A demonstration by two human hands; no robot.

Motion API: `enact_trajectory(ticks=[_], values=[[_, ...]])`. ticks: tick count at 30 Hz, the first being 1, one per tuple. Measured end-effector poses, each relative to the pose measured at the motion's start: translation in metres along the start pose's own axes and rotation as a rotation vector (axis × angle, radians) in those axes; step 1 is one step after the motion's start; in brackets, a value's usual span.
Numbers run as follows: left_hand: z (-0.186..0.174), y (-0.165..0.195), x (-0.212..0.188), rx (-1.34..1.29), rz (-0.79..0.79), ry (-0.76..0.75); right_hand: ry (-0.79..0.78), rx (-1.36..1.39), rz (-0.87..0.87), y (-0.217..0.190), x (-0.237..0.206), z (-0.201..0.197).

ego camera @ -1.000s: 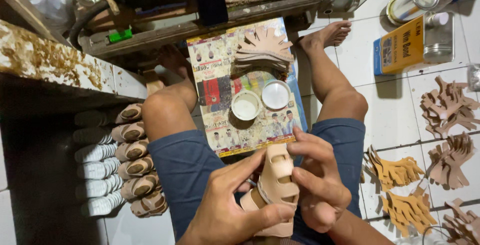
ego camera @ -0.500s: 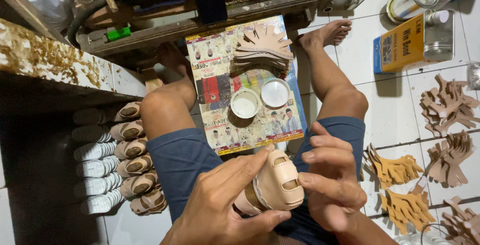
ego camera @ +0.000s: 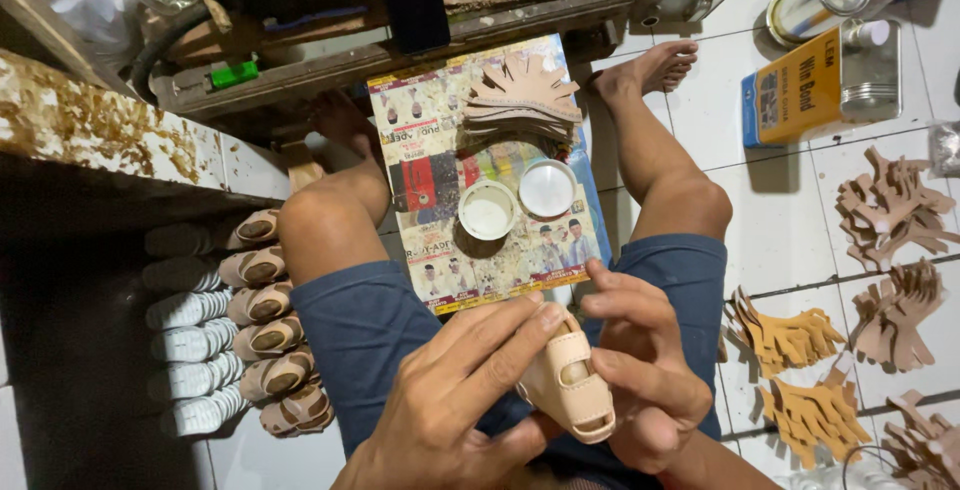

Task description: The person assembles sandals by hand, pressing straps onto the sole and smoothing the edges. They repeatedly pick up a sandal, apply pressure to the straps, and place it on a nearby shelf.

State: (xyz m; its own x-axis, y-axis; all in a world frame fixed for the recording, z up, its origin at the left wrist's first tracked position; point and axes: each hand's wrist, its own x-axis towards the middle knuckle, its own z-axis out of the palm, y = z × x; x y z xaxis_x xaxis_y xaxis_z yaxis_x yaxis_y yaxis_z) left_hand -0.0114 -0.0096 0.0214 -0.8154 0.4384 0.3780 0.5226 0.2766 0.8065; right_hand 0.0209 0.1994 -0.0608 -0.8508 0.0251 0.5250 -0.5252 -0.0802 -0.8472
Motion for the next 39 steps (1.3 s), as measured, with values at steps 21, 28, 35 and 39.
enact_trajectory(ticks=[21,28,35,39], values=[[0.004,-0.009,-0.001,0.240,0.196,0.095,-0.139,0.316,0.140,0.005,0.004,-0.001],[-0.016,-0.056,-0.044,-0.339,-0.284,0.279,-0.405,-0.233,0.405,0.083,0.047,-0.005],[-0.017,-0.093,-0.075,-1.310,-0.721,0.648,-0.810,-0.986,-0.008,0.199,0.063,0.012],[-0.015,-0.101,-0.078,-1.388,-0.713,0.679,-0.711,-0.874,-0.118,0.200,0.060,0.003]])
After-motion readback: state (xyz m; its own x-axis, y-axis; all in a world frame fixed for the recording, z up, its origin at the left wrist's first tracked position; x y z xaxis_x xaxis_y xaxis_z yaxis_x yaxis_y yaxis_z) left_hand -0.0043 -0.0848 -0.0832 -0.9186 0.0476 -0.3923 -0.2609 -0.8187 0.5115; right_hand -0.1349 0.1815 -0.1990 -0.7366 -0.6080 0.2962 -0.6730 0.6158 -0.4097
